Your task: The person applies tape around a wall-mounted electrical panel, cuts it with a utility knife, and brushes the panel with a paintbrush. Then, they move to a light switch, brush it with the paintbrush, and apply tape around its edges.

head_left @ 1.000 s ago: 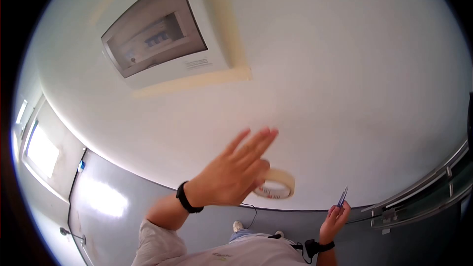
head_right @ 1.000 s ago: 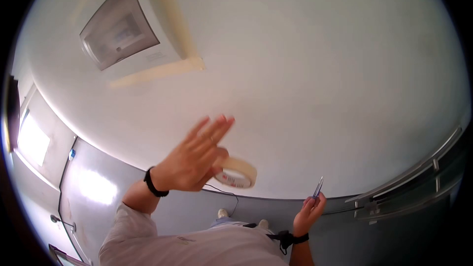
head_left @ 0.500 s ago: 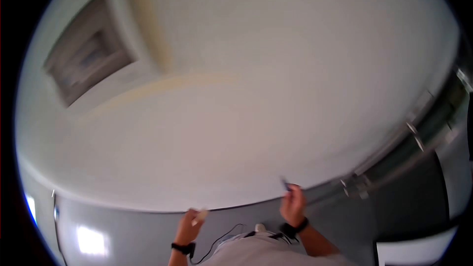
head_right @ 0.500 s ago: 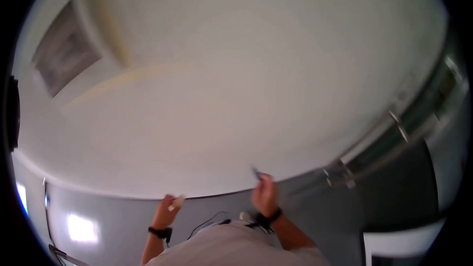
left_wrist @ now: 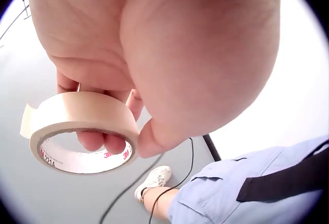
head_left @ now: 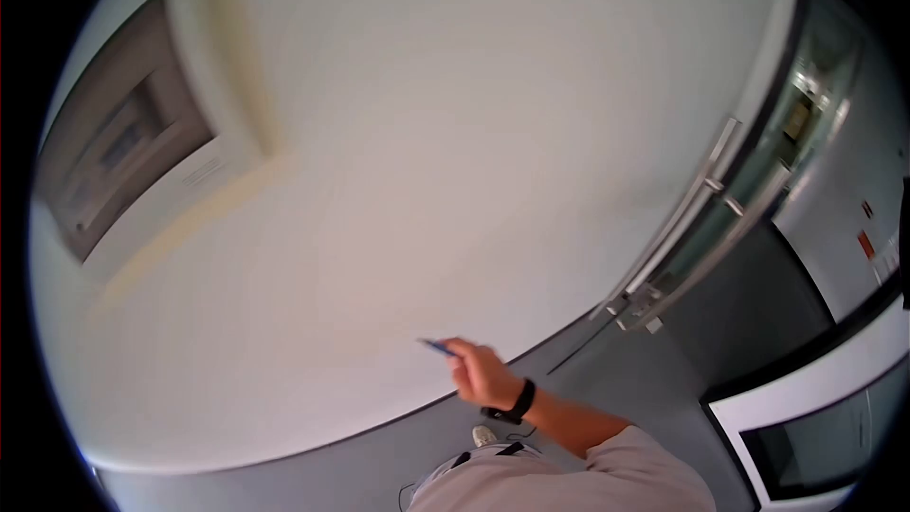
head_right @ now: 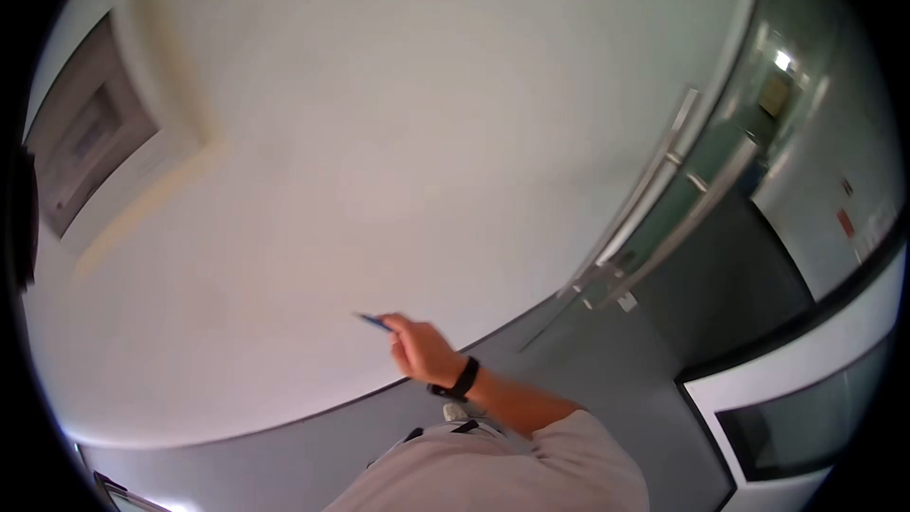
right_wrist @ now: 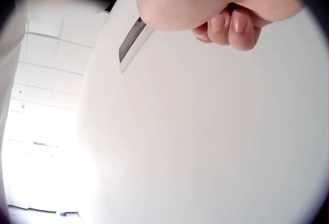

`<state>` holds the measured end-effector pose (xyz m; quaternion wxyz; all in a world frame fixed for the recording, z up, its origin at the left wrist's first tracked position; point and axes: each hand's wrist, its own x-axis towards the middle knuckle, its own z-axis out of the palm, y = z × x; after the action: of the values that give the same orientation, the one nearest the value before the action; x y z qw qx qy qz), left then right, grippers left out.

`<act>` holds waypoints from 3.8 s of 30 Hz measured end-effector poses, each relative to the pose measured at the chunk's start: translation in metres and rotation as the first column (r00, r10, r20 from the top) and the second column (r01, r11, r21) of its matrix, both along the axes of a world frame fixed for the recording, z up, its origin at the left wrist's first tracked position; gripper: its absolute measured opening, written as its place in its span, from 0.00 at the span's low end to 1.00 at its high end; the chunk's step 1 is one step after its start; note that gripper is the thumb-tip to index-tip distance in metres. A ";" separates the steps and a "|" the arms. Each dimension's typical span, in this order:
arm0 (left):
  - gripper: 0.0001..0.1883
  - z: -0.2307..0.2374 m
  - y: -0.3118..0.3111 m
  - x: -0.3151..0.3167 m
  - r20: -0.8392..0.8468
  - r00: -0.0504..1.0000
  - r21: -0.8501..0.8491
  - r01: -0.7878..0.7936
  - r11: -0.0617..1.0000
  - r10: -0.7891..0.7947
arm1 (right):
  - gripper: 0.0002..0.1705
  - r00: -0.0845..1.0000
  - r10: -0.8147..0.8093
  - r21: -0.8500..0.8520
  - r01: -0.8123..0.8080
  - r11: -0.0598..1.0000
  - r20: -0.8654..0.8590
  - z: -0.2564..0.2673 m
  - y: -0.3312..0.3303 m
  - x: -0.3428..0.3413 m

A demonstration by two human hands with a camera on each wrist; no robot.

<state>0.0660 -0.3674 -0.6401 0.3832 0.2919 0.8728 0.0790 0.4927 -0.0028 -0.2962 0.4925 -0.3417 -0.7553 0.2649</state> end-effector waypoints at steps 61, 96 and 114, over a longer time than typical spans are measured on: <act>0.19 -0.012 0.069 -0.013 0.000 0.834 -0.023 0.551 0.834 -0.551 | 0.18 0.622 -0.461 -0.368 0.765 0.529 0.633 -0.224 -0.369 0.168; 0.29 0.217 -0.046 0.300 0.523 0.435 0.796 0.059 0.603 -0.733 | 0.20 0.981 0.183 -0.519 -0.128 0.845 0.057 -0.075 -0.437 0.098; 0.38 0.016 -0.259 0.089 -0.024 0.999 -0.173 -0.048 0.984 0.044 | 0.32 0.838 0.545 -0.705 -0.381 0.598 0.010 -0.204 -0.489 0.195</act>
<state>0.1545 -0.6269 -0.6236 0.3963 0.2381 0.8867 0.0086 0.6873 -0.4915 -0.5002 0.1577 -0.3152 -0.7180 0.6002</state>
